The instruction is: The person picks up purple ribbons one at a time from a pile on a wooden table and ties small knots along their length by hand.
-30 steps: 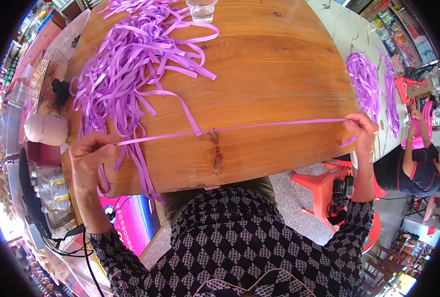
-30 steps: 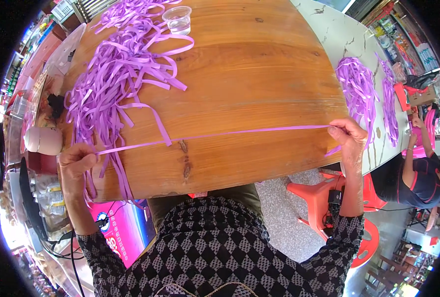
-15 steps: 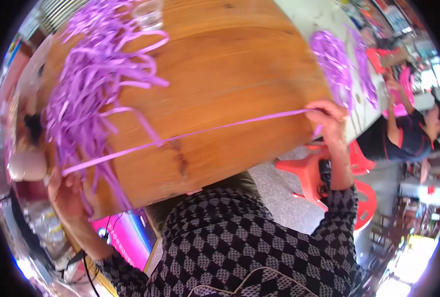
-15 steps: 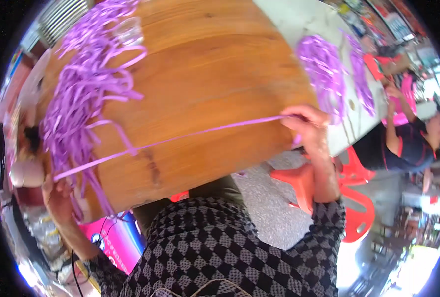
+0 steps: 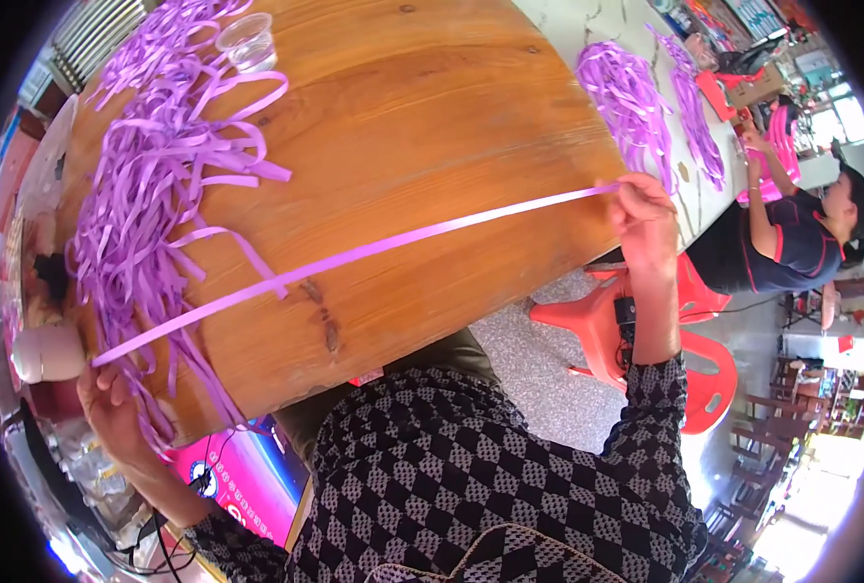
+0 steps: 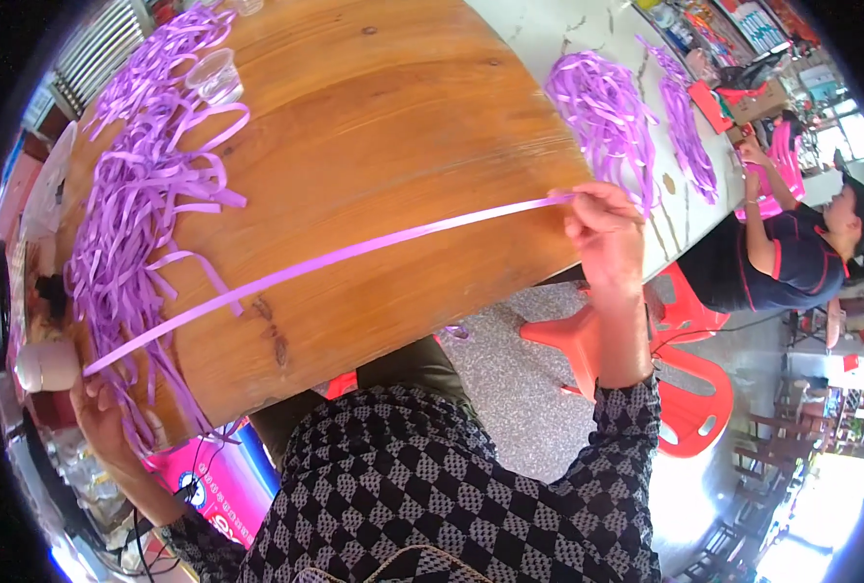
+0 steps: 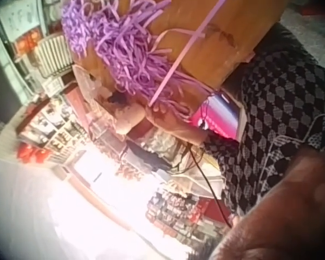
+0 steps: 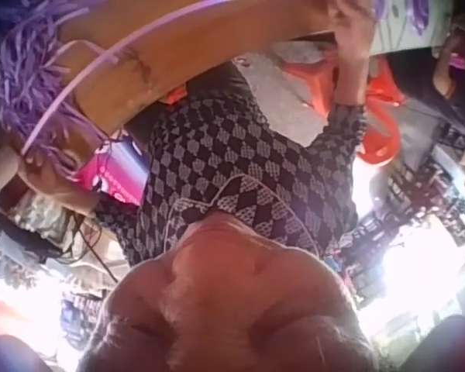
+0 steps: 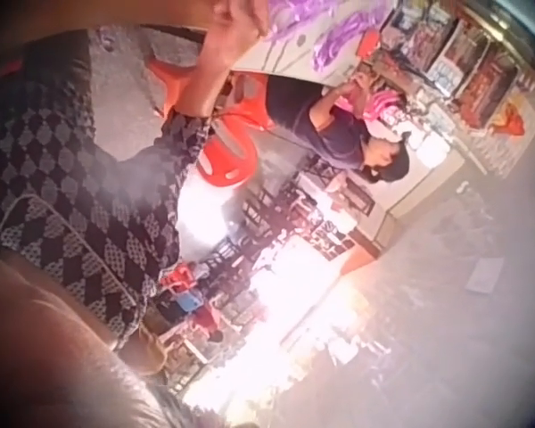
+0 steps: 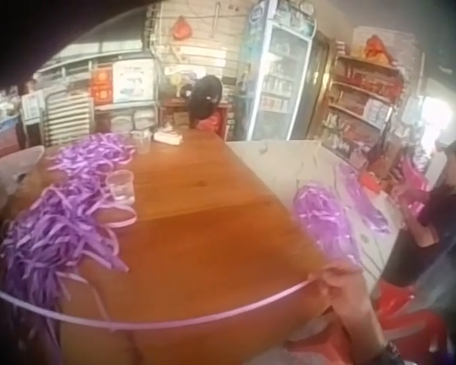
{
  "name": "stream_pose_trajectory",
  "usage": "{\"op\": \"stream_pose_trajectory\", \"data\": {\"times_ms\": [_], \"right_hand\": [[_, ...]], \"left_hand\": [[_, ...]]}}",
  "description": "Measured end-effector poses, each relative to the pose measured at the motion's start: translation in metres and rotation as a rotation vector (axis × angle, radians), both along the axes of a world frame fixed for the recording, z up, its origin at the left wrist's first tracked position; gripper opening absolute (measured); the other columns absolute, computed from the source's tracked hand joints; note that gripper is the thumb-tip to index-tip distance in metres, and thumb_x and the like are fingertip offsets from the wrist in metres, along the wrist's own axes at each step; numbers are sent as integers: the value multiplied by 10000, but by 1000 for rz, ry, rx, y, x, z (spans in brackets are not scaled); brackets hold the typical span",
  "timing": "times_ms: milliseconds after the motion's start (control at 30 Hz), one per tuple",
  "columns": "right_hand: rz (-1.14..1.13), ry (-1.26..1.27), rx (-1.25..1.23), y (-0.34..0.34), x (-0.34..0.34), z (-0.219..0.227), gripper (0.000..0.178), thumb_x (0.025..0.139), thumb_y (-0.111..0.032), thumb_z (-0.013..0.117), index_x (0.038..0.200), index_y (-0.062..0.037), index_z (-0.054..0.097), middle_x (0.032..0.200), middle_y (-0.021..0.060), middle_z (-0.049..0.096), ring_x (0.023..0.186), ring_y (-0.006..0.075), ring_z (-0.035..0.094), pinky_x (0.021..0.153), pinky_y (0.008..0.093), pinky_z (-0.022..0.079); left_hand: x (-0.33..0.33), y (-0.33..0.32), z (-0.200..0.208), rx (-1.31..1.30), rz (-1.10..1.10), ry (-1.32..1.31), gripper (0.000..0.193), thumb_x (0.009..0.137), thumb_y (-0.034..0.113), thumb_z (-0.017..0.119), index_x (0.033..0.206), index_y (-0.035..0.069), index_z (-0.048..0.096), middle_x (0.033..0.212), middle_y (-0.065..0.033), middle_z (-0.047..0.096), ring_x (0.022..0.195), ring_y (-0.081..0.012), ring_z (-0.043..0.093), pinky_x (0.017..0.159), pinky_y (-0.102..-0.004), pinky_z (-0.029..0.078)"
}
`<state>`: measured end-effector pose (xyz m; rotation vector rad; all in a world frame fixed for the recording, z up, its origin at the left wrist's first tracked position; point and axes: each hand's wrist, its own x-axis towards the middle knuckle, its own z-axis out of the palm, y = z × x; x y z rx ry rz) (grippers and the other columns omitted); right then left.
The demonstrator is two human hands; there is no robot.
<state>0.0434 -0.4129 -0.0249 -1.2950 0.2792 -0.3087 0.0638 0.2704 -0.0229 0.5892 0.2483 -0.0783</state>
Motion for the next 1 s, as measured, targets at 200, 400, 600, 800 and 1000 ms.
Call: {"op": "stream_pose_trajectory", "data": {"times_ms": [200, 400, 600, 800, 1000], "right_hand": [[15, -134, 599, 5, 2, -10, 142, 892, -15, 458, 1013, 15, 527, 951, 152, 567, 527, 80, 421, 438, 188, 330], [16, -64, 752, 11, 6, -8, 172, 874, 26, 465, 1045, 21, 478, 876, 106, 535, 567, 102, 420, 484, 213, 338], [-4, -86, 582, 21, 4, 1, 258, 853, -4, 535, 1098, -23, 460, 975, 85, 511, 771, 153, 467, 607, 243, 391], [-104, -122, 729, 21, 3, -2, 272, 837, -16, 555, 1097, -8, 479, 953, 70, 547, 858, 165, 510, 726, 296, 407], [-104, -252, 925, 30, -1, -2, 360, 789, 94, 496, 1130, 111, 384, 846, 74, 446, 706, 164, 443, 669, 295, 406]], "left_hand": [[2, -34, 2, -237, -26, 10, 211, 933, 117, 412, 1049, -50, 466, 723, -56, 431, 659, -139, 410, 496, -245, 288], [-3, -32, -3, -288, 136, 15, 312, 925, 44, 391, 1230, -22, 409, 1033, -124, 539, 777, -186, 498, 602, -268, 399], [-9, -30, -13, -438, 199, -31, 277, 916, 60, 414, 1177, -20, 462, 1057, -129, 564, 869, -217, 537, 667, -286, 415], [-8, -49, -17, -177, 141, -142, 208, 909, 179, 468, 1009, 3, 513, 914, -89, 558, 776, -182, 486, 628, -277, 358], [-9, -56, -8, -240, 69, -113, 349, 872, 235, 528, 1154, 31, 511, 1083, -112, 591, 999, -226, 522, 948, -428, 343]]}}
